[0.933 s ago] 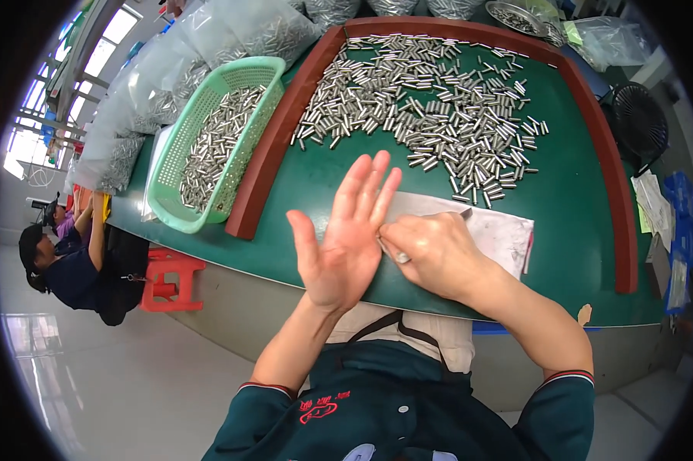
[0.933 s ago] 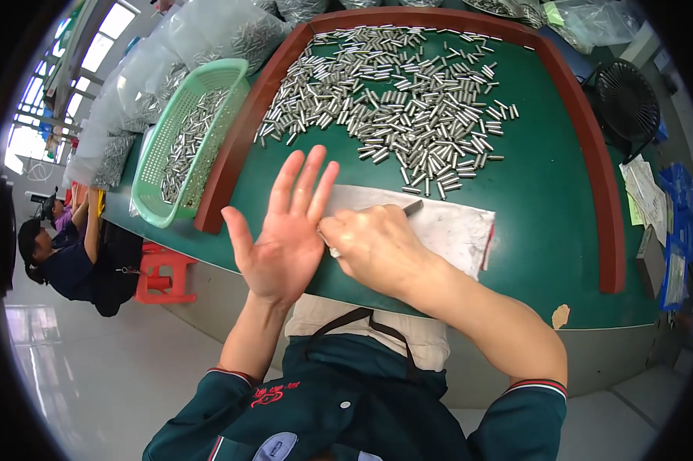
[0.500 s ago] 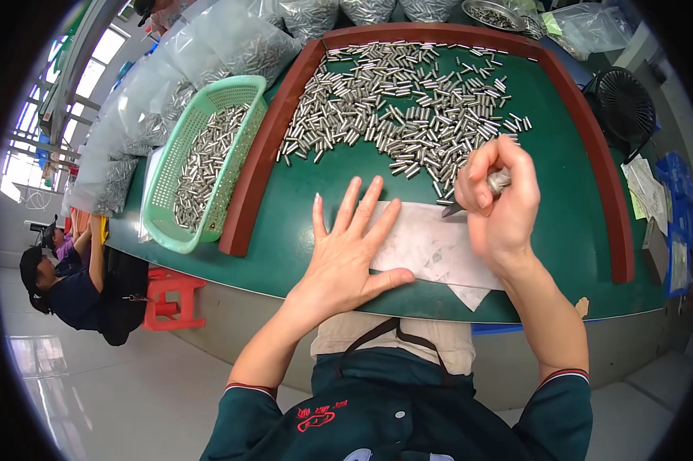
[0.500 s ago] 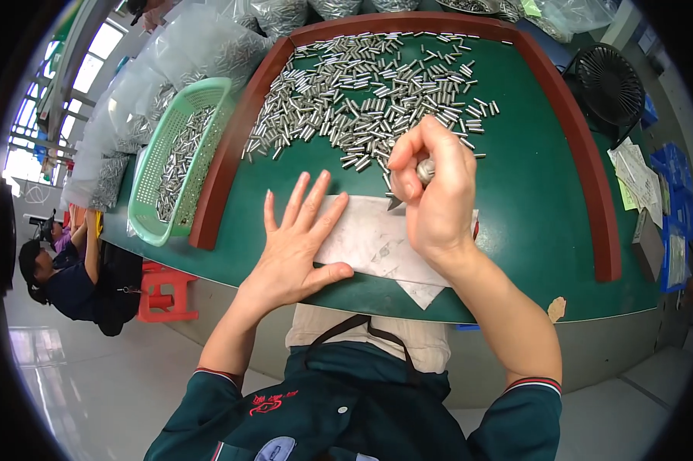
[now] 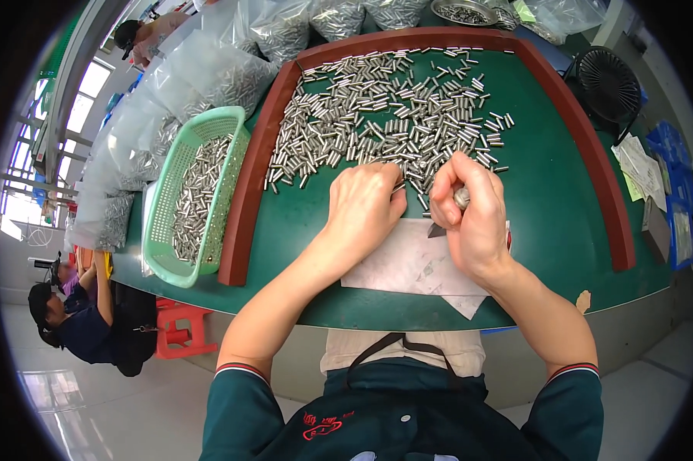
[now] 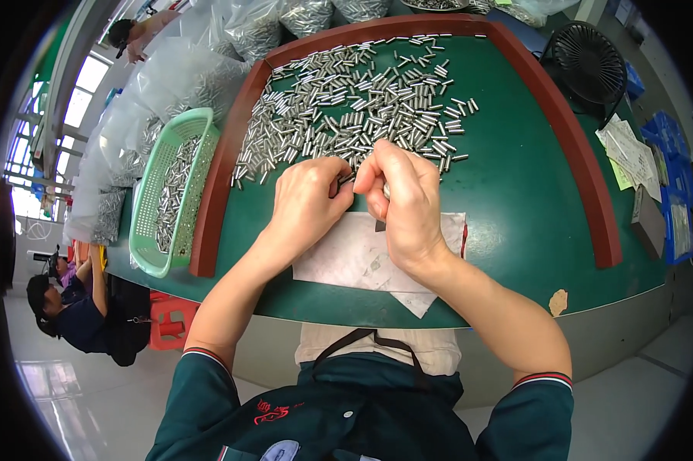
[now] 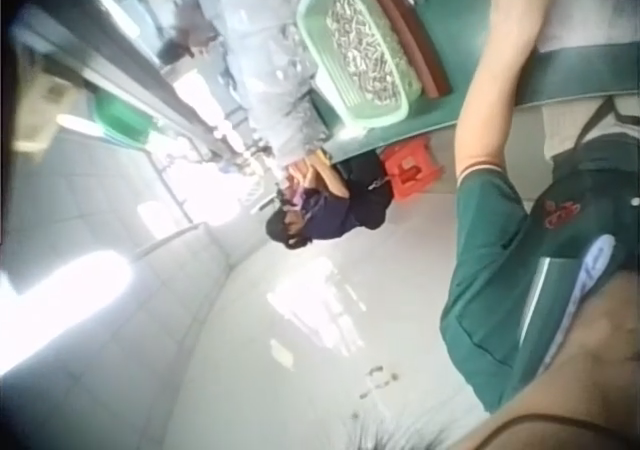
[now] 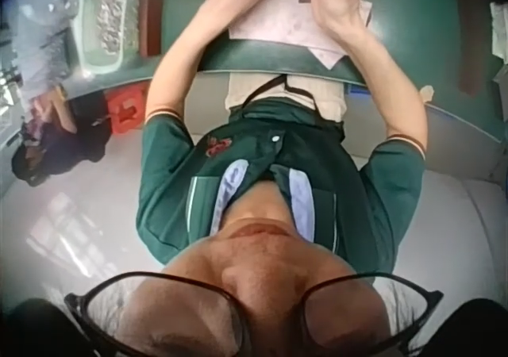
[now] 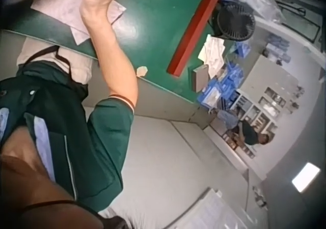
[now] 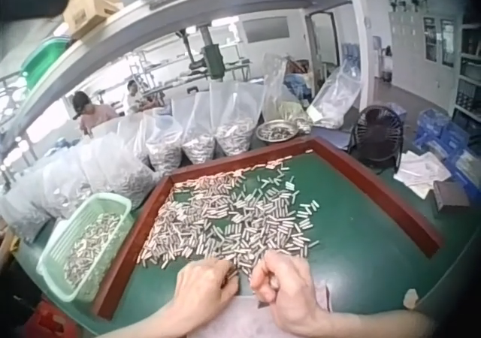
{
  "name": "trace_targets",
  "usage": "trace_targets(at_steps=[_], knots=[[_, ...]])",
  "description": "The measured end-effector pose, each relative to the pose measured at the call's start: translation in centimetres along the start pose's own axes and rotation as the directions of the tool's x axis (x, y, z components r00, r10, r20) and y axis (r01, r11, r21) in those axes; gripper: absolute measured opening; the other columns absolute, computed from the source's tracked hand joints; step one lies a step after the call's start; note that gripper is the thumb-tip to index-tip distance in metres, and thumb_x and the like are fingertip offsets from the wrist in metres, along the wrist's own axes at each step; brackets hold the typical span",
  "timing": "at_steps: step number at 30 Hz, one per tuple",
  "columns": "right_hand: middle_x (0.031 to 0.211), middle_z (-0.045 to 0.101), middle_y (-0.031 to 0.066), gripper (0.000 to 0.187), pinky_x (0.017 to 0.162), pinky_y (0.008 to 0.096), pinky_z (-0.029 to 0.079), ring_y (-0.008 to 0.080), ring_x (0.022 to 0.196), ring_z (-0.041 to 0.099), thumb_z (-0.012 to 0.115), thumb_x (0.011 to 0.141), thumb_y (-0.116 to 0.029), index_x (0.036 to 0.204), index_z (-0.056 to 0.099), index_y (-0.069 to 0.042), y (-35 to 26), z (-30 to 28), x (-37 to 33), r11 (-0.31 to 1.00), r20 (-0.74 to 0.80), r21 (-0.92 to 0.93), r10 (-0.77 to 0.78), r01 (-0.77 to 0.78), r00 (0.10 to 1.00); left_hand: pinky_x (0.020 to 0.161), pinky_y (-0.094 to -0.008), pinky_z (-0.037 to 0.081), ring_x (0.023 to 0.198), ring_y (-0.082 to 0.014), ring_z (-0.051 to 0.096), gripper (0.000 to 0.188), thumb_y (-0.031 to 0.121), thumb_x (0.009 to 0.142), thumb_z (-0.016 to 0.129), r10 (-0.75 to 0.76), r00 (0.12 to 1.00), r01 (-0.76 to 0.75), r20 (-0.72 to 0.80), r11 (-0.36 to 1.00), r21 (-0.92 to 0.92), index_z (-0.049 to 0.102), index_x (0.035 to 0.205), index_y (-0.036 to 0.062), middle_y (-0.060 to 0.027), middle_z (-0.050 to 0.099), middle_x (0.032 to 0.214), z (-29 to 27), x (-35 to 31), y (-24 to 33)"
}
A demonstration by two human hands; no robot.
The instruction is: The recorder is picking up small cylindrical metal parts and using a pointed manual tool to perform assembly or inspection tasks at an industrial workbench.
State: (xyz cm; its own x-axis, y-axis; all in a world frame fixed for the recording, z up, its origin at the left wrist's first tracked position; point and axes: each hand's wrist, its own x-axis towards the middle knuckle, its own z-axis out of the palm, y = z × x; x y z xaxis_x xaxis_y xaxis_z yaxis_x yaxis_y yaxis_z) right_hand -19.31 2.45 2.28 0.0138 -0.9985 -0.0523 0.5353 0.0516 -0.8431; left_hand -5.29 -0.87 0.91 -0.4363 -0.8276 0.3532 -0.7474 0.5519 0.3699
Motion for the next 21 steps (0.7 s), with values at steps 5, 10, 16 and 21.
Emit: trace_targets(at_steps=[5, 10, 16, 21], knots=[[0.046, 0.039, -0.0007, 0.036, 0.039, 0.0199, 0.023, 0.0040, 0.041, 0.031, 0.038, 0.084, -0.020, 0.054, 0.047, -0.002, -0.4, 0.1, -0.2, 1.000, 0.021, -0.011, -0.004, 0.004, 1.000, 0.054, -0.0421, 0.041, 0.059, -0.0327, 0.054, 0.007, 0.001, 0.061, 0.051, 0.036, 0.988, -0.037, 0.148, 0.999, 0.003, 0.052, 0.067, 0.0016, -0.0160, 0.054, 0.061, -0.6, 0.4, 0.0], [0.049, 0.041, -0.0012, 0.035, 0.041, 0.0188, 0.025, 0.0028, 0.044, 0.032, 0.036, 0.086, -0.016, 0.057, 0.048, -0.001, -0.5, 0.4, -0.9, 0.999, 0.090, -0.042, -0.021, 0.025, 0.996, 0.055, -0.0413, 0.041, 0.063, -0.0309, 0.052, 0.005, 0.005, 0.065, 0.054, 0.094, 0.973, -0.091, 0.211, 0.996, -0.026, 0.053, 0.069, 0.0028, -0.0127, 0.049, 0.061, -1.8, -0.2, -0.1], [0.048, 0.040, -0.0023, 0.030, 0.041, 0.0208, 0.025, 0.0033, 0.044, 0.031, 0.041, 0.083, -0.013, 0.057, 0.049, 0.000, 0.2, 1.0, -2.0, 0.973, 0.183, -0.197, -0.085, 0.121, 0.979, 0.054, -0.0359, 0.042, 0.064, -0.0262, 0.049, 0.010, 0.009, 0.067, 0.058, 0.138, 0.978, -0.153, 0.156, 0.984, 0.087, 0.050, 0.070, 0.0041, -0.0088, 0.047, 0.066, -1.1, -0.9, -0.8], [0.045, 0.041, 0.0027, 0.029, 0.038, 0.0237, 0.027, 0.0077, 0.039, 0.035, 0.041, 0.081, -0.009, 0.055, 0.050, 0.001, 0.6, 1.2, -2.1, 0.915, 0.300, -0.285, -0.199, 0.287, 0.933, 0.058, -0.0350, 0.041, 0.067, -0.0258, 0.048, 0.015, 0.006, 0.067, 0.059, 0.108, 0.989, -0.113, 0.104, 0.993, 0.038, 0.053, 0.081, 0.0031, -0.0089, 0.048, 0.071, -1.5, -1.1, -1.4]])
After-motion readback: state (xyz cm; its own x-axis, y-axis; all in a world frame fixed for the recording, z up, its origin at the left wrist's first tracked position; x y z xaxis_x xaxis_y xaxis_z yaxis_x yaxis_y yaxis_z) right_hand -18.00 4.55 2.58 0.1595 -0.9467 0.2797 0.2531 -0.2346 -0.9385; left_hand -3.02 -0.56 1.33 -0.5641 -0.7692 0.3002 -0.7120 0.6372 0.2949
